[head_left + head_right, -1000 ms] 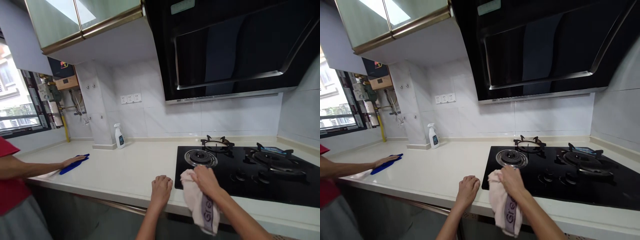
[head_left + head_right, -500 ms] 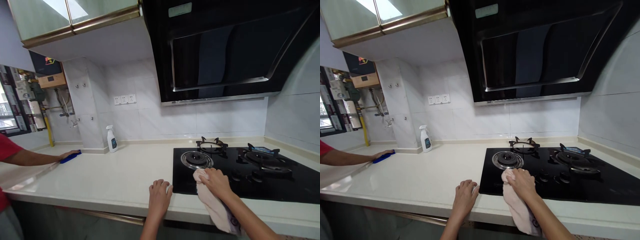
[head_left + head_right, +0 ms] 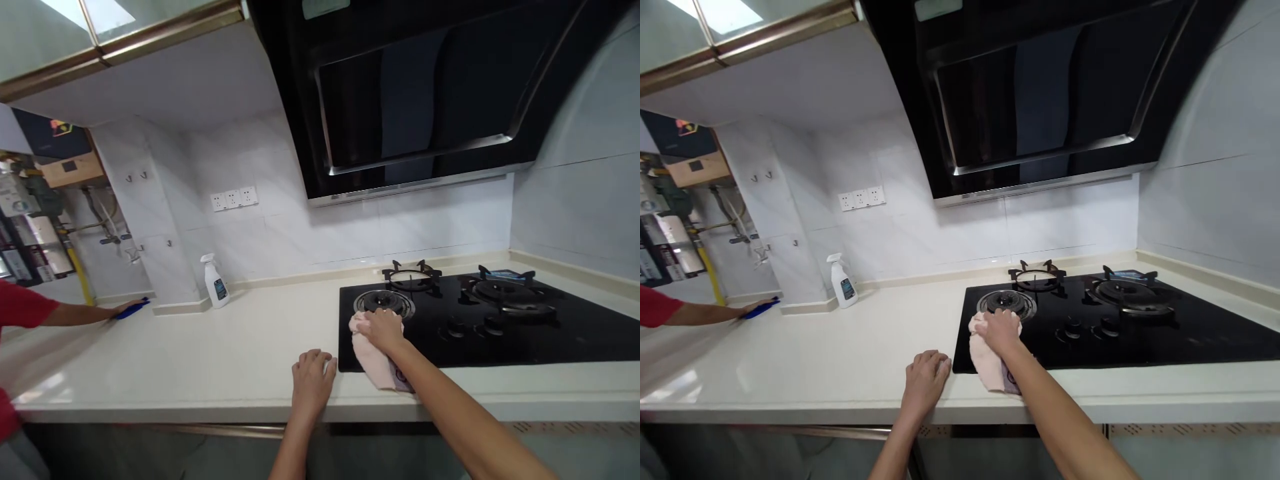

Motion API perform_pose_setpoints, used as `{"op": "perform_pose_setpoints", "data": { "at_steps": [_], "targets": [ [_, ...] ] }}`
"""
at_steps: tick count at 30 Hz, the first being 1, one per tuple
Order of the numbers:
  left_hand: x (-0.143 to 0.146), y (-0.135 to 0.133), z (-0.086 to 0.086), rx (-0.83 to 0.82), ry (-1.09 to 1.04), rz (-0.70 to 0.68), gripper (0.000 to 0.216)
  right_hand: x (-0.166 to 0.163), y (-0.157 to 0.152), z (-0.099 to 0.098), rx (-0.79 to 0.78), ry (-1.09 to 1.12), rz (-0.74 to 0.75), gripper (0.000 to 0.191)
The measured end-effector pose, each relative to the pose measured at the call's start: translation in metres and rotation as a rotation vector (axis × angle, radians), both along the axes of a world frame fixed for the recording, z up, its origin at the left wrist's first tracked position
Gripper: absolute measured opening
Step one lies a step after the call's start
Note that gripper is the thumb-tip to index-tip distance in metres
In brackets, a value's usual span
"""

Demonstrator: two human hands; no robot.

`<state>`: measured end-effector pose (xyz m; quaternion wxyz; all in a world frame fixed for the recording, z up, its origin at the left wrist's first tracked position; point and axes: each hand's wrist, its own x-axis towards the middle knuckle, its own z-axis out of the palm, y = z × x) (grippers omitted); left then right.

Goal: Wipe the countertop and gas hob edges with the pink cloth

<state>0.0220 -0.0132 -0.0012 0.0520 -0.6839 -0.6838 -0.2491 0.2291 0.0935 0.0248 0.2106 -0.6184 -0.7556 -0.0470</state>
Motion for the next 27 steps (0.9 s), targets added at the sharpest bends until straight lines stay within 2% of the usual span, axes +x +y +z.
{"op": "perform_pose_setpoints", "data": {
  "at_steps": [4,9,17,21,24,27],
  "targets": [
    [-0.002,0.002,-0.001,0.006,0.019,-0.011,0.028,0.017,-0.043,-0.011,0.069,-0.042,0.094,0.055],
    [-0.005,0.003,-0.002,0.002,0.042,-0.023,0.028,0.070,-0.072,-0.023,0.125,-0.048,0.026,0.041],
    [-0.008,0.005,-0.008,0.013,0.052,-0.031,0.028,0.189,-0.076,-0.048,0.209,-0.178,-0.139,0.035],
    [-0.008,0.006,-0.008,0.020,0.039,-0.036,0.028,0.240,-0.070,-0.052,0.186,-0.190,-0.275,0.035],
    [-0.007,0.006,-0.007,0.009,0.035,-0.039,0.028,0.262,-0.060,-0.046,0.117,-0.136,-0.405,0.038],
    [-0.006,0.005,-0.005,-0.011,0.034,-0.033,0.028,0.267,-0.051,-0.038,0.062,-0.091,-0.487,0.039]
  ]
}}
